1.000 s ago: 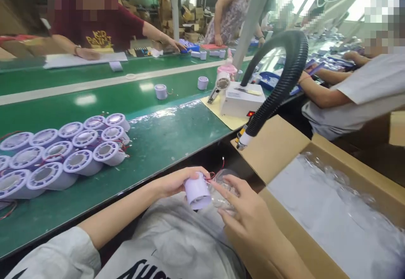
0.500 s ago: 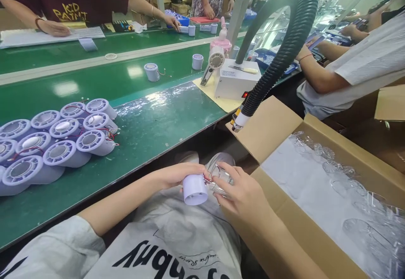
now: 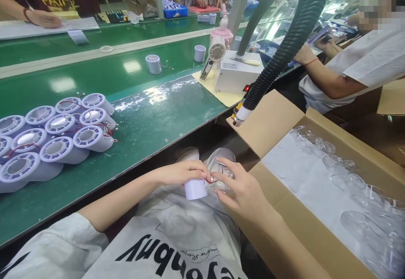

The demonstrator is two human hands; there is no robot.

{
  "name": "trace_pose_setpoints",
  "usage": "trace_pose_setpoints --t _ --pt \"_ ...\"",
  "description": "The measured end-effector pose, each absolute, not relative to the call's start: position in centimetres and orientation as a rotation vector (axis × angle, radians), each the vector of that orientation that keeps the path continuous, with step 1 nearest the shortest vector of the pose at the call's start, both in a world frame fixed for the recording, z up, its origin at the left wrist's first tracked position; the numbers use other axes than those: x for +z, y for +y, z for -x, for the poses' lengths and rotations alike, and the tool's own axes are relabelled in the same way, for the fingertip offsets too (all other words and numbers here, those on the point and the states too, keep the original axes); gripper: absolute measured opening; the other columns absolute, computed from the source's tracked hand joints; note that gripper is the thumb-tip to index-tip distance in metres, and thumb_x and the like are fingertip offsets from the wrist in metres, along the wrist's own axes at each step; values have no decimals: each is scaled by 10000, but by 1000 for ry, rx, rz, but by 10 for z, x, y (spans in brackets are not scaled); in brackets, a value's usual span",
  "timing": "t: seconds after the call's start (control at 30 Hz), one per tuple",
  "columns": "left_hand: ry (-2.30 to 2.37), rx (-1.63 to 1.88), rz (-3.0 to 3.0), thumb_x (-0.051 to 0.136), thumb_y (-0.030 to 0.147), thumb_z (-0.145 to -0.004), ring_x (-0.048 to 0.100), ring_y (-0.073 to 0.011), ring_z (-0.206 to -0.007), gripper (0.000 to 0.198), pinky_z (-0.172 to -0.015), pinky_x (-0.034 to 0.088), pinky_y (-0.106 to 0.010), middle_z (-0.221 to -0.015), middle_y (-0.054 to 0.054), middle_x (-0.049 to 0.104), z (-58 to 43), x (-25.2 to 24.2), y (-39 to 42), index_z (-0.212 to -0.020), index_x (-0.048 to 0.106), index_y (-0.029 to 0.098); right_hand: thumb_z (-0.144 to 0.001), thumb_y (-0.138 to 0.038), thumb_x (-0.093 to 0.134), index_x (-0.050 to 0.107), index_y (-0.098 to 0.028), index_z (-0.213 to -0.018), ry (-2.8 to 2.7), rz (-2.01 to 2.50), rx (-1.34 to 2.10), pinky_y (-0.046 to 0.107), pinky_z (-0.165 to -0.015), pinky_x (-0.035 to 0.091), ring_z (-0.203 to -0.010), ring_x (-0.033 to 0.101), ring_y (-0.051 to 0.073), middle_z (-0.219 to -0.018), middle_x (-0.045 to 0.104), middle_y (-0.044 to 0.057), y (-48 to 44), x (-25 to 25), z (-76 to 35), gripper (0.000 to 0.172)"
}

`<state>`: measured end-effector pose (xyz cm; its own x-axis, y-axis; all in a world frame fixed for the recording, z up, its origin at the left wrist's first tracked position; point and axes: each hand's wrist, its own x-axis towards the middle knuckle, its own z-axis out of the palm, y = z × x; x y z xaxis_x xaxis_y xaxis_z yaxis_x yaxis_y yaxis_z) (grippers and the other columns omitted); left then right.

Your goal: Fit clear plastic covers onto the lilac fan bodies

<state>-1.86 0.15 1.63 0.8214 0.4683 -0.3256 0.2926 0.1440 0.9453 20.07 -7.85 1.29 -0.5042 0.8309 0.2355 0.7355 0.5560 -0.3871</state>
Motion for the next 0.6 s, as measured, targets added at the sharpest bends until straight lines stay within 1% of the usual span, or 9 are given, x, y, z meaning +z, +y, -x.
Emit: trace_pose_setpoints --t 0.07,0.13,0.23,0.27,0.33,0.4,0.43,0.5,0.6 --pt "593 154 -1517 491 362 -924 591 -187 -985 290 -899 464 -290 -1026 -57 633 19 19 1 -921 717 179 -836 -179 615 672 -212 -1056 -2410 1277 444 441 -818 549 -1070 564 304 -1374 481 141 -80 10 -199 230" --pt "575 179 -1599 483 336 -933 579 -189 -1007 282 -930 445 -300 -1020 -61 633 20 21 -1 -922 717 179 -815 -168 644 673 -225 -1004 -2388 1283 599 414 -809 549 -1091 562 295 -1346 492 119 -81 7 -199 199" --pt "681 315 -1702 546 351 -915 577 -184 -963 244 -892 445 -303 -995 -63 635 20 19 -3 -972 709 179 -812 -244 710 651 -209 -866 -2201 1329 867 395 -847 529 -1062 577 267 -1266 514 97 -81 9 -199 88" --pt "724 384 -1711 604 373 -884 576 -181 -943 244 -864 451 -297 -995 -60 628 20 16 -4 -1005 702 185 -830 -295 707 635 -202 -824 -2108 1334 960 391 -863 518 -1039 584 253 -1239 518 92 -81 10 -199 118" --pt "776 507 -1693 751 428 -759 572 -180 -919 390 -801 466 -281 -1011 -53 597 19 8 -6 -1074 686 208 -899 -378 628 618 -197 -766 -1923 1349 1113 364 -838 511 -991 589 225 -1178 527 81 -80 13 -198 225" --pt "810 581 -1691 852 465 -607 568 -195 -936 588 -767 483 -284 -1038 -51 554 18 -2 -8 -1123 681 241 -943 -389 544 620 -194 -720 -1739 1406 1185 326 -769 507 -968 586 213 -1125 532 78 -79 15 -197 306" --pt "822 597 -1715 874 472 -560 565 -209 -965 642 -782 493 -300 -1055 -54 537 17 -7 -8 -1135 685 256 -939 -384 544 621 -193 -691 -1652 1435 1197 315 -745 501 -968 585 214 -1102 538 78 -78 15 -197 322" --pt "830 601 -1789 890 466 -524 551 -248 -1070 677 -881 497 -361 -1132 -70 527 15 -14 -9 -1144 695 276 -881 -373 621 599 -189 -614 -1490 1461 1199 314 -746 493 -985 585 230 -1050 566 76 -75 11 -197 325" --pt "767 543 -1776 893 416 -544 523 -293 -1201 711 -998 464 -426 -1294 -95 534 14 -17 -10 -1205 668 283 -786 -356 731 577 -188 -534 -1277 1404 1270 342 -801 493 -995 605 250 -988 626 71 -71 3 -199 340"
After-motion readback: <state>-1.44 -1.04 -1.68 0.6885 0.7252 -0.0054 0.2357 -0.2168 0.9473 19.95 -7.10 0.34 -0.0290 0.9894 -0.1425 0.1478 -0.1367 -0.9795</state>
